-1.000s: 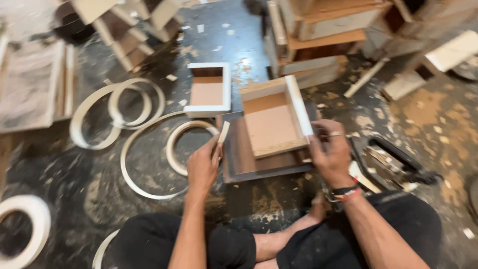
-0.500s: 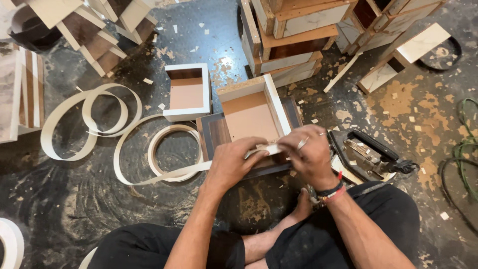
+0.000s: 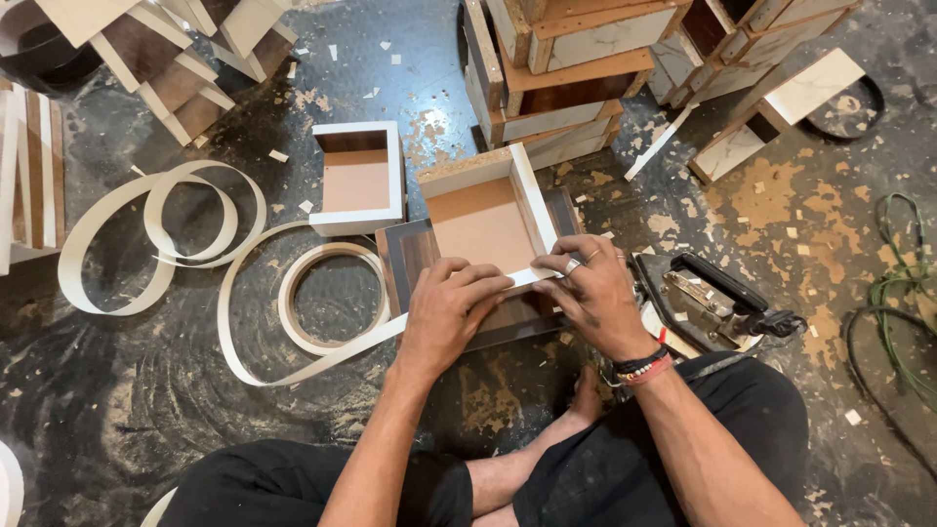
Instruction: The person sits on the floor and applies white edge banding to the edges of small wooden boxes. They use a staple gun to secure the banding along the edges, then press it down by hand to ensure adhesion.
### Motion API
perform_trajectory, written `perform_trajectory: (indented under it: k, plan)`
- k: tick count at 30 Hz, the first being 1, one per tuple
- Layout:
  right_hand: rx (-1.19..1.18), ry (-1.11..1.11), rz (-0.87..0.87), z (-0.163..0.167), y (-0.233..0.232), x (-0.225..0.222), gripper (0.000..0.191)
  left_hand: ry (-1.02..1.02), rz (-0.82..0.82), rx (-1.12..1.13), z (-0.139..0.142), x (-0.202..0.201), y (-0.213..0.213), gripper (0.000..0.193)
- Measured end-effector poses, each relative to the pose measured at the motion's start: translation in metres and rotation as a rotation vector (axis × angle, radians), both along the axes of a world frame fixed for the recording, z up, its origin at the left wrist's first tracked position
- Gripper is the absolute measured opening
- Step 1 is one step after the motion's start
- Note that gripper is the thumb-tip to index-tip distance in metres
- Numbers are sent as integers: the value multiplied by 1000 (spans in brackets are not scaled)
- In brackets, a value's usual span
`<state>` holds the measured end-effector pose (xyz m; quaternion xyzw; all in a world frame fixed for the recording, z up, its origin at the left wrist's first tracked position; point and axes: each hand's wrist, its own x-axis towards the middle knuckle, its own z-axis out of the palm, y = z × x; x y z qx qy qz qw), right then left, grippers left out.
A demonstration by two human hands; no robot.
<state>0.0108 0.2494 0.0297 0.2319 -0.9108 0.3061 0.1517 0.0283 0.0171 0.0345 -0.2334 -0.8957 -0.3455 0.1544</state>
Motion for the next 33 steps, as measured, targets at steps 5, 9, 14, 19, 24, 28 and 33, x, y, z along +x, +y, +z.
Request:
perform_trajectory:
  k: [5,9,14,19,24,28,33]
  plan:
    - [-119,-41,13,-3,5,-2,26,-3,-32,52,-3,0,6,21]
    - [-299,-227,21,-7,12,-5,25,1,-28,52,-4,1,14,21]
    - [-488,-434,38,-9,18,-6,23,11,-12,10,-6,2,26,22]
    - [-498,-426,86,-7,22,-5,34,59,-15,-15,-7,1,28,20]
    - [-399,-268,-246,13,65,-30,31,104,-2,-23,-8,3,32,18]
    - [260,-472,-433,34,131,-58,47,102,7,-37,-8,4,32,17]
    - [634,-954,-341,22,164,-58,70,103,1,-33,-5,4,27,18]
